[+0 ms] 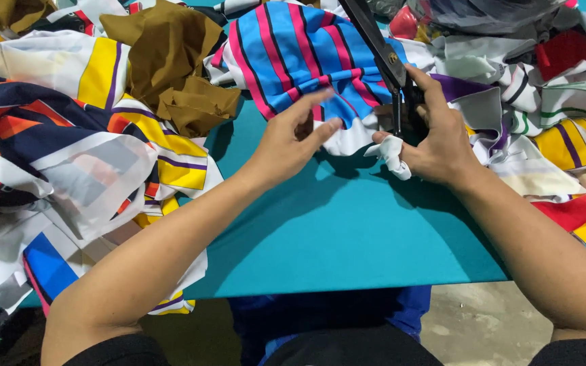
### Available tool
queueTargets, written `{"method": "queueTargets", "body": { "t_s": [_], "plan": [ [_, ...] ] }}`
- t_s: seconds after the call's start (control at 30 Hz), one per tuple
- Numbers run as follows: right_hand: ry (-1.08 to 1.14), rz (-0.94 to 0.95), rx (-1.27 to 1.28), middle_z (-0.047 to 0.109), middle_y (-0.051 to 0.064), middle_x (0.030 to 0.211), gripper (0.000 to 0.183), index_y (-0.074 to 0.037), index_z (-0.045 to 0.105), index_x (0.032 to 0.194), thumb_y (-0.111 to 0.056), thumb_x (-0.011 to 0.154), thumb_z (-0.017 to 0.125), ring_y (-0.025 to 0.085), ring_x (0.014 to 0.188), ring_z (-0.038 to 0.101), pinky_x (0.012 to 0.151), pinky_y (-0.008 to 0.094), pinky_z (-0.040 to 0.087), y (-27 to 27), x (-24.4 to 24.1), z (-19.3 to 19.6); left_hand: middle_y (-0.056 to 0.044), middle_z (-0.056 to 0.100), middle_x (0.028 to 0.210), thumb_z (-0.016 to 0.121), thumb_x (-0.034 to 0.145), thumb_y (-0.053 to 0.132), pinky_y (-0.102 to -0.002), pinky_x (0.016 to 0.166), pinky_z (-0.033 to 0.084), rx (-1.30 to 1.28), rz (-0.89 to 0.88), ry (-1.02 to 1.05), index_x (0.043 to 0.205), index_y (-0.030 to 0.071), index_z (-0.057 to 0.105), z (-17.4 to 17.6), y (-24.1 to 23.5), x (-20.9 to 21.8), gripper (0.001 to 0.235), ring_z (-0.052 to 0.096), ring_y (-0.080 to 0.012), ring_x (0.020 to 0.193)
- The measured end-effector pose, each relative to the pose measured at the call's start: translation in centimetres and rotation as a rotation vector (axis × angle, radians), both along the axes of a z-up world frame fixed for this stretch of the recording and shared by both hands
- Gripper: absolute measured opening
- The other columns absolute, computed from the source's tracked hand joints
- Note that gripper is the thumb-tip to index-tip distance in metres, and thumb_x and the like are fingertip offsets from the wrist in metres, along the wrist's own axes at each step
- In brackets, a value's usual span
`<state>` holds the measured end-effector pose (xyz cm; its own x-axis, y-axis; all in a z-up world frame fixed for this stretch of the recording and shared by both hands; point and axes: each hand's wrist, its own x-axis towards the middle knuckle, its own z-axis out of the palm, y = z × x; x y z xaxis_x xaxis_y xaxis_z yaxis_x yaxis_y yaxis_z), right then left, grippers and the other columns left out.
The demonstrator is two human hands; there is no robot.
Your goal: Cutting strips of fabric from scrap material using large scissors on a work table.
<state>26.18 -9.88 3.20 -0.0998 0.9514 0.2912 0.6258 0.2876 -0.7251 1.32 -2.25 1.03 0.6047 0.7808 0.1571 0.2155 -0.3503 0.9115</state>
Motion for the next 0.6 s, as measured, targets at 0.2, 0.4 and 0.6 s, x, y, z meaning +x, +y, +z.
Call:
{"method": "queueTargets", "body": {
  "t_s": [0.2,0.4,0.6],
  "plan": [
    [-0.009,-0.023,0.021,0.075,0.018,0.117,0.087,-0.007,0.027,0.158,-0.017,0.091,0.081,0.031,0.113,0.075,0.102,0.042,0.058,-0.2,-0.2,0.0,-0.001,0.075,0.091,0.069,0.098,0.014,-0.024,0.057,0.043,-0.071,0.033,-0.050,0.117,0.012,0.076,1.1,-0.8,0.1,0.020,0.051,-0.0064,0.061],
    [0.020,-0.034,-0.019,0.073,0.021,0.119,0.087,-0.005,0.027,0.158,-0.017,0.091,0.081,0.032,0.112,0.075,0.101,0.044,0.058,-0.3,-0.1,0.5,-0.007,0.040,0.167,0.064,0.095,0.000,-0.023,0.044,0.039,-0.357,-0.056,0.017,0.150,0.031,0.049,1.8,-2.0,-0.3,0.065,0.028,-0.0065,0.048],
    [-0.022,-0.069,-0.014,0.076,0.014,0.119,0.087,-0.010,0.029,0.159,-0.024,0.090,0.081,0.028,0.113,0.075,0.103,0.041,0.057,-0.5,-0.3,0.5,-0.007,0.077,0.124,0.053,0.087,0.009,-0.028,0.043,0.036,-0.273,0.059,0.170,0.138,0.022,0.066,3.2,-3.4,0.6,0.054,0.039,-0.0070,0.045]
  ]
}}
